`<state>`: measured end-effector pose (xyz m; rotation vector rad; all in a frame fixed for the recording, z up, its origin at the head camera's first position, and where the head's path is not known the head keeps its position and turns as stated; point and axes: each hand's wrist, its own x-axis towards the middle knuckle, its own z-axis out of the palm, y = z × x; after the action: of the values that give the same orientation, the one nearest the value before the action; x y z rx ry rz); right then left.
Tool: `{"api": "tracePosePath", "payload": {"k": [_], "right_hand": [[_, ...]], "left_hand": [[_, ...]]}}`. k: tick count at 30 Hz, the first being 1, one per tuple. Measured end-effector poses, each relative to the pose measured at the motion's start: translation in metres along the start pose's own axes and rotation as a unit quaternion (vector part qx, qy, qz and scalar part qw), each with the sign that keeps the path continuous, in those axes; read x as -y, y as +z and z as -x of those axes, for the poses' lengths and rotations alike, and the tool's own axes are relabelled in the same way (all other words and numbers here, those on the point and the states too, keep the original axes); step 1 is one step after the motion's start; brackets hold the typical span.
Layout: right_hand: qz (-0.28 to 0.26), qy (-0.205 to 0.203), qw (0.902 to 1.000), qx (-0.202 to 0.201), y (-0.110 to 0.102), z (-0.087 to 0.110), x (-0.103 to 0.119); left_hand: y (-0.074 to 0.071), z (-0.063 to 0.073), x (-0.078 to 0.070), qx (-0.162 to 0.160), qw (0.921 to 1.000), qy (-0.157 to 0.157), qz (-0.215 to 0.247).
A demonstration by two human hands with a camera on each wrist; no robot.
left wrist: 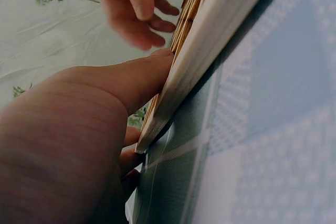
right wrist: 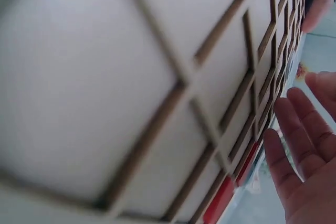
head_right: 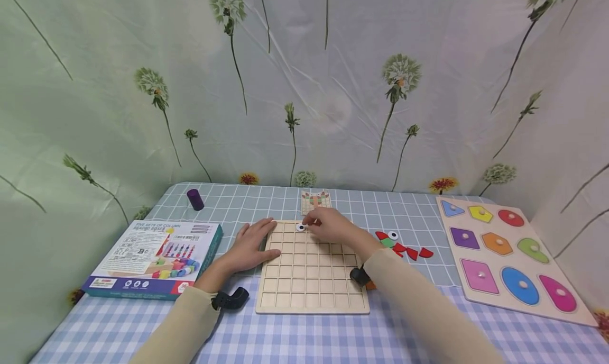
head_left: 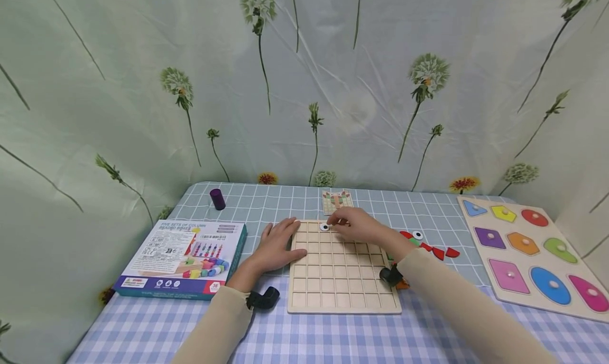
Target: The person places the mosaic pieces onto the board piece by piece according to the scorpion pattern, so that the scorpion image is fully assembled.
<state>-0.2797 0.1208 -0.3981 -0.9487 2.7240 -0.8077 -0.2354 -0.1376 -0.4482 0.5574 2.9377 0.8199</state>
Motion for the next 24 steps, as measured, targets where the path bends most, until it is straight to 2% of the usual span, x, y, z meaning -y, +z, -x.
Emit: {"api": "tracePosePath", "payload": {"k": [6,14,19,24], "right_hand": [[-0.048,0.009,0.9985,-0.023,-0.01,0.022,-0.004],[-0.118,0.055,0.9914,-0.011,-0.028,0.048,-0.019],[-0.114,0.076,0.9906,0.001,-0.041,0.065,-0.034],[-0.089,0.082,0.9926,-0.01,-0.052,0.085,-0.048]], "left_hand": [[-0.001,0.002,0.001,0.002,1.0,0.0,-0.002],[-0.002,0.002,0.001,0.006,0.9999,-0.005,-0.008],[-0.003,0.001,0.0,0.005,1.0,-0.004,-0.006],[-0.002,0.001,-0.001,0.003,1.0,-0.002,-0.008]]}}
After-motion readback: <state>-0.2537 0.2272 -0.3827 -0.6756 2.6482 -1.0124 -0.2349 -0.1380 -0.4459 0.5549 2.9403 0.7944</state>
